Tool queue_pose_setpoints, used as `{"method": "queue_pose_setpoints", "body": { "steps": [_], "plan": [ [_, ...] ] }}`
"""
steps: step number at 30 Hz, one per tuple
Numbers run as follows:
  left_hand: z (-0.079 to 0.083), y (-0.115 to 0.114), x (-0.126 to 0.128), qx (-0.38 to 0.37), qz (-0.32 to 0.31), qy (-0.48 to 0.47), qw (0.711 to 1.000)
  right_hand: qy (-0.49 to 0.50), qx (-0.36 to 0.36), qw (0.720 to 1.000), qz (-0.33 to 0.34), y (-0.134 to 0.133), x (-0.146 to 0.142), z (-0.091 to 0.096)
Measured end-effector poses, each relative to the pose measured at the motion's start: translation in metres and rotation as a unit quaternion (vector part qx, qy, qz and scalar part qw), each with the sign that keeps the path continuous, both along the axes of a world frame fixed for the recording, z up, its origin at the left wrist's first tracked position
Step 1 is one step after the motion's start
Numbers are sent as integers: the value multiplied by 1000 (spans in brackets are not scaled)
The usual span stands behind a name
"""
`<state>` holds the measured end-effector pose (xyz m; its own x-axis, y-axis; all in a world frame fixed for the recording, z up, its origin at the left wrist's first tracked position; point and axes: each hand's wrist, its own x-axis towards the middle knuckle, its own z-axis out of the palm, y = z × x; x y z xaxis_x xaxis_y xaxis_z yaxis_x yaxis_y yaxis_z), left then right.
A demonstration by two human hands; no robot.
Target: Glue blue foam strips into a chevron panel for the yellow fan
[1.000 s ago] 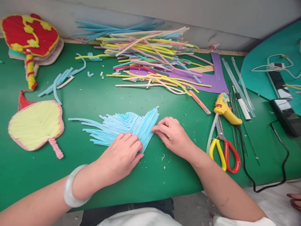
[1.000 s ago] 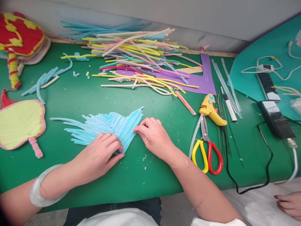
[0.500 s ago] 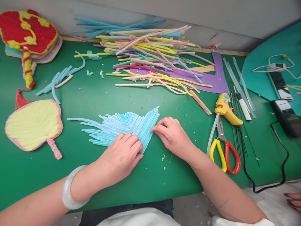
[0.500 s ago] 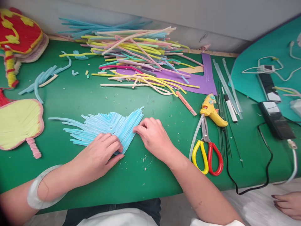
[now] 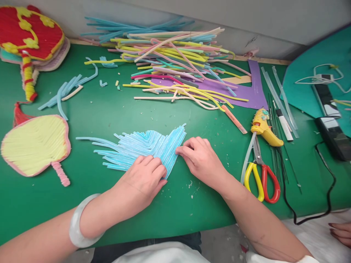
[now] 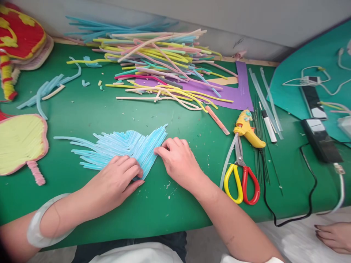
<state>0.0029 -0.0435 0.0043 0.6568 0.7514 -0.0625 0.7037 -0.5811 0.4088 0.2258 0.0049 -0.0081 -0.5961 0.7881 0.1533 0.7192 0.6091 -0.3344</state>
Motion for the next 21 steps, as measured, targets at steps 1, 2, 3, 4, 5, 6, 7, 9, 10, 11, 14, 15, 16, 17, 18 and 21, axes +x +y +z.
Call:
{"method": "queue_pose_setpoints", "body": {
  "steps": [1,2,3,4,5,6,7,9,10,11,14,15,16,17,18,21],
  "plan": [
    [0,0,0,2,-1,3,1000,1,-1,1000,-1,0,0,0],
    [0,0,0,5,-1,6,1000,2,-3,1000,-2,0,0,0],
    [0,0,0,8,-1,10,1000,3,-5,1000,-3,0,0,0],
    [-1,0,0,12,-2,12,1000,4,-6,1000,-5,0,0,0],
    [-1,0,0,17,-4,14,1000,5,-7,1000,-6,0,0,1],
    [-1,0,0,20,-6,13,1000,5,-8,1000,-7,0,0,1],
    [0,0,0,23,-8,12,1000,5,-9,1000,-7,0,0,1],
    [0,0,0,26,-11,8,1000,6,-9,1000,-6,0,0,1],
    [1,1,0,25,-12,9,1000,7,-9,1000,-6,0,0,1],
    [1,1,0,24,-13,12,1000,8,-9,1000,-6,0,0,1],
    [2,1,0,22,-16,25,999,7,-9,1000,-7,0,0,1],
    [2,1,0,22,-16,27,999,7,-10,1000,-6,0,0,1],
    [2,1,0,23,-16,27,999,6,-10,1000,-6,0,0,1],
    [1,1,0,23,-16,27,999,7,-11,1000,-6,0,0,1],
    [1,2,0,25,-16,25,999,7,-12,1000,-6,0,0,1],
    [0,2,1,27,-15,24,999,9,-13,1000,-6,0,1,0]
  ]
}}
